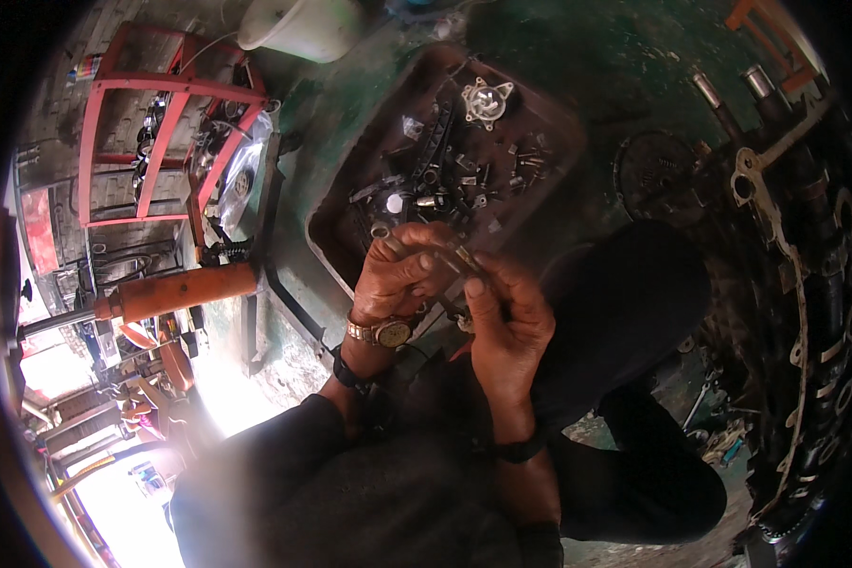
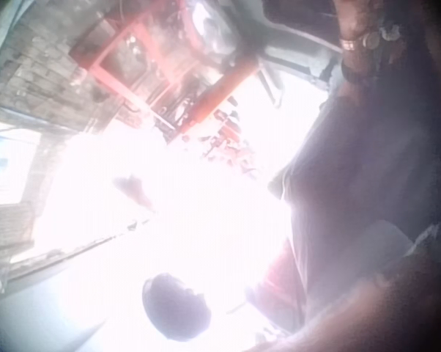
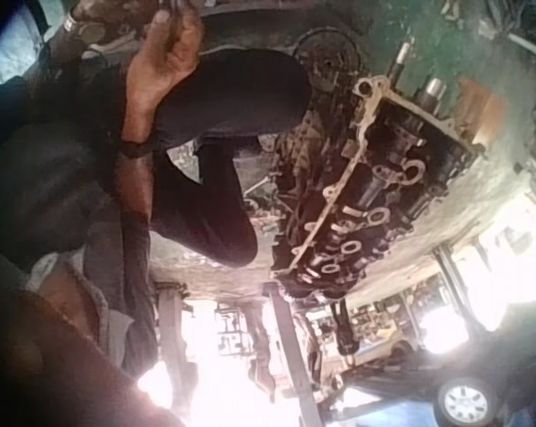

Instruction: The person sits on the floor and handles small engine parts, picking bolts and washers from a tray and inserting them into the engine block. The person then places a camshaft into the engine block.

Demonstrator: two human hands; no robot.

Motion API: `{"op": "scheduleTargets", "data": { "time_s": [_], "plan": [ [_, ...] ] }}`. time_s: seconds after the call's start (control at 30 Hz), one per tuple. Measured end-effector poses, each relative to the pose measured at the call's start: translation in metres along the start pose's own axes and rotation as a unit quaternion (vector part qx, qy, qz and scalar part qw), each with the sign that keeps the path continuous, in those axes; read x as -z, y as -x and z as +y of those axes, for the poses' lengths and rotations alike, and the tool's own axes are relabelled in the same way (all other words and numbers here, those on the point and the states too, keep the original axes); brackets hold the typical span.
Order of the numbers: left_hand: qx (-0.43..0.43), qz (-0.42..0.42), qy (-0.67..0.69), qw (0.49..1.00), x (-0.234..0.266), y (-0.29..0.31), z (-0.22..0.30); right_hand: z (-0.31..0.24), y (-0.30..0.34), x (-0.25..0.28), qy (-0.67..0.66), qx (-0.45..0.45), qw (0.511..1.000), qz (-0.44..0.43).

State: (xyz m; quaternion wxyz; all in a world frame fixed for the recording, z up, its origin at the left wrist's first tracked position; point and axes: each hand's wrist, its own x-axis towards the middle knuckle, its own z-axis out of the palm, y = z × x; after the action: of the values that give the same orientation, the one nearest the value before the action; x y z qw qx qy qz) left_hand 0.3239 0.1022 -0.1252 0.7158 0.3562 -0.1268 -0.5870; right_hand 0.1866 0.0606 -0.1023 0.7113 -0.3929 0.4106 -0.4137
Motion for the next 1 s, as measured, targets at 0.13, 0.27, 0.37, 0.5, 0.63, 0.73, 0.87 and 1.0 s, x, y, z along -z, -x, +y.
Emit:
{"op": "scheduleTargets", "data": {
  "time_s": [0.13, 0.27, 0.37, 0.5, 0.63, 0.73, 0.87, 1.0],
  "plan": [
    [-0.001, 0.008, -0.002, 1.000, 0.000, 0.000, 0.001, -0.001, 0.001, 0.002, 0.004, -0.012, 1.000, -0.006],
    [0.005, 0.013, -0.018, 1.000, 0.001, 0.000, 0.002, 0.002, 0.000, 0.000, 0.021, 0.020, 0.999, -0.014],
    [0.005, 0.021, -0.038, 0.999, 0.000, 0.000, 0.004, 0.004, -0.001, -0.004, 0.035, 0.056, 0.998, -0.008],
    [0.008, 0.043, -0.062, 0.997, -0.003, 0.002, 0.004, 0.000, 0.000, -0.006, 0.037, 0.043, 0.998, -0.002],
    [0.020, 0.071, -0.069, 0.995, -0.006, 0.003, 0.003, -0.006, 0.002, -0.007, 0.031, -0.001, 0.999, 0.011],
    [0.030, 0.079, -0.050, 0.995, -0.006, 0.003, 0.002, -0.006, 0.002, -0.008, -0.010, -0.056, 0.998, 0.032],
    [0.010, 0.058, -0.017, 0.998, -0.006, 0.000, -0.002, 0.002, -0.001, -0.008, 0.081, -0.051, 0.994, 0.059],
    [0.017, 0.084, -0.109, 0.990, -0.006, 0.001, 0.001, 0.006, 0.000, -0.004, 0.060, -0.026, 0.997, 0.030]
  ]
}}
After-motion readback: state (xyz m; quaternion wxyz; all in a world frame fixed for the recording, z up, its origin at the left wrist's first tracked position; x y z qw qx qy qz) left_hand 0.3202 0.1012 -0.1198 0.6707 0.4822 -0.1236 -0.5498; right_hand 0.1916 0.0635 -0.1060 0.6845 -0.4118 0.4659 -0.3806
